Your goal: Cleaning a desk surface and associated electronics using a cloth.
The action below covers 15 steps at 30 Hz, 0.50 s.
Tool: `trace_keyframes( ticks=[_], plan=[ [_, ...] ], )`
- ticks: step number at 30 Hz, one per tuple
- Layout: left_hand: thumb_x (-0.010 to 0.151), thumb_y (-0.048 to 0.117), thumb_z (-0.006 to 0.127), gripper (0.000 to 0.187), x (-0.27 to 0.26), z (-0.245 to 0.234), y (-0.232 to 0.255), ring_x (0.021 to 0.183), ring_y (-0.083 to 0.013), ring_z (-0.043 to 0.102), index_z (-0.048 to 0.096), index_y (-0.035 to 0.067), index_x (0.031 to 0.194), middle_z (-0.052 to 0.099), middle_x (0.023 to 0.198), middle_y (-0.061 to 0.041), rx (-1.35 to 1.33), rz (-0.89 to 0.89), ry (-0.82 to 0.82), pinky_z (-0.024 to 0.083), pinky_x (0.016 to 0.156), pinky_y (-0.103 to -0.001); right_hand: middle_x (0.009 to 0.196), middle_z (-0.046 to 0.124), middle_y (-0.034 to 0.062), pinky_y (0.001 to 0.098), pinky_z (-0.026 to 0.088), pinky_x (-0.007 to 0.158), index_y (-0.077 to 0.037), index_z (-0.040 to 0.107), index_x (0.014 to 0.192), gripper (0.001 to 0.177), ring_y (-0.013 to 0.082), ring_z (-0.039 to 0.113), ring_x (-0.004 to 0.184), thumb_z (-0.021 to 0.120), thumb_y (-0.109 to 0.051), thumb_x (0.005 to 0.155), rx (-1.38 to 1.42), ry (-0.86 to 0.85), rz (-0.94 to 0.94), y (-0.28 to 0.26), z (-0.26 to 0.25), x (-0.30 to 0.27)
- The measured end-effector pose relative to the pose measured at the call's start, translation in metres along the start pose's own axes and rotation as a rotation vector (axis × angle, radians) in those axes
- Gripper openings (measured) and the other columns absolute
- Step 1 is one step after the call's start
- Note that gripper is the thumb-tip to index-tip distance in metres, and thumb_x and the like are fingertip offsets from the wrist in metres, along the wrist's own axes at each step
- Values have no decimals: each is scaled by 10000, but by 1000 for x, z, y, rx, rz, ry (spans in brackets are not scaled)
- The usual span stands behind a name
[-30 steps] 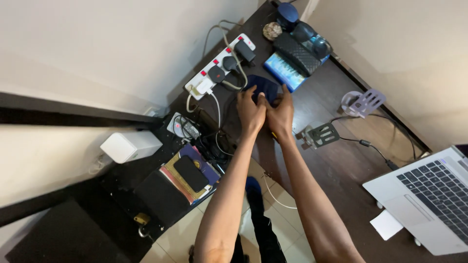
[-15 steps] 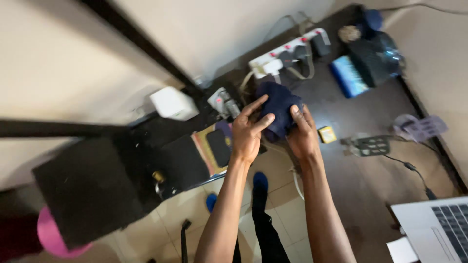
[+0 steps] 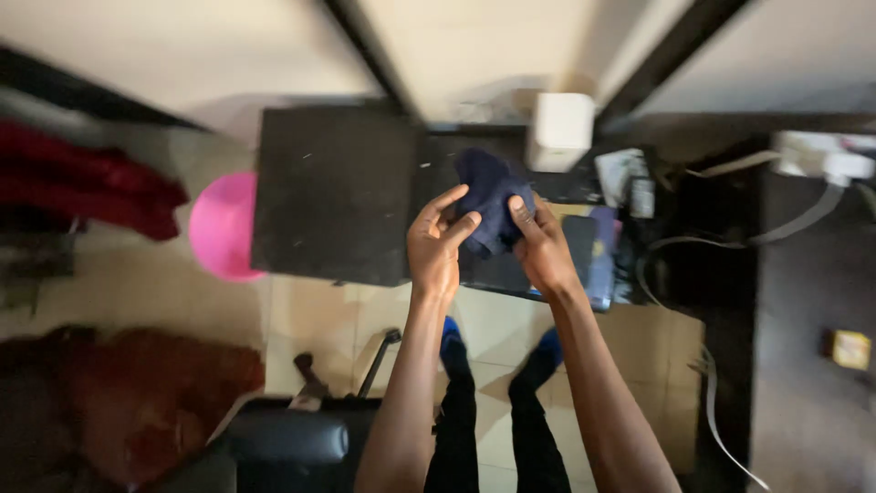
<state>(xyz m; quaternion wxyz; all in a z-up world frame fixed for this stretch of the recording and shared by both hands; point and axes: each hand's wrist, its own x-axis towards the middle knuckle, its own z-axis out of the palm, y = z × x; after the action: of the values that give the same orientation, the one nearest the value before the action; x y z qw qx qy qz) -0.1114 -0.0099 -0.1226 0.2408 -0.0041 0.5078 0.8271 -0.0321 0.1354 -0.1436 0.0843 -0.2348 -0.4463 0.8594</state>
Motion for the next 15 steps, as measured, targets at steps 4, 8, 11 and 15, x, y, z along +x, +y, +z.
trace_keyframes(
  ticks=[4, 8, 11, 15],
  plan=[
    [867, -135, 708, 486, 9, -86, 14, 979, -146, 636, 645, -44, 1340, 674, 1085, -81, -162, 21, 128, 534, 899, -298, 1214, 625, 49, 304, 464, 849, -31, 550, 1457, 423, 143, 573, 1055, 585, -259, 1102, -35, -82, 93, 34, 74, 28],
    [845, -165, 666, 487, 25, -159, 6, 1035, -144, 636, 639, -53, 1318, 674, 1146, -84, -255, 92, 257, 523, 933, -294, 1248, 635, 58, 307, 524, 924, -63, 529, 1430, 451, 146, 617, 1102, 618, -229, 1020, -315, -87, 58, 83, 115, 61],
    [828, -174, 667, 478, 47, -199, -16, 1091, -125, 622, 640, -33, 1284, 662, 1230, -53, -203, 140, 332, 515, 946, -275, 1302, 610, 141, 367, 487, 973, -40, 513, 1467, 485, 227, 593, 1140, 633, -222, 1033, -693, -70, -137, 136, 111, 97],
    [908, -200, 689, 455, 80, -258, -74, 979, -198, 492, 682, -32, 1331, 597, 1179, -110, -111, 85, 381, 481, 892, -313, 1442, 535, 289, 506, 415, 1114, 10, 468, 1503, 516, 441, 511, 1333, 618, -238, 1077, -1231, 26, -538, 177, 123, 121]
  ],
)
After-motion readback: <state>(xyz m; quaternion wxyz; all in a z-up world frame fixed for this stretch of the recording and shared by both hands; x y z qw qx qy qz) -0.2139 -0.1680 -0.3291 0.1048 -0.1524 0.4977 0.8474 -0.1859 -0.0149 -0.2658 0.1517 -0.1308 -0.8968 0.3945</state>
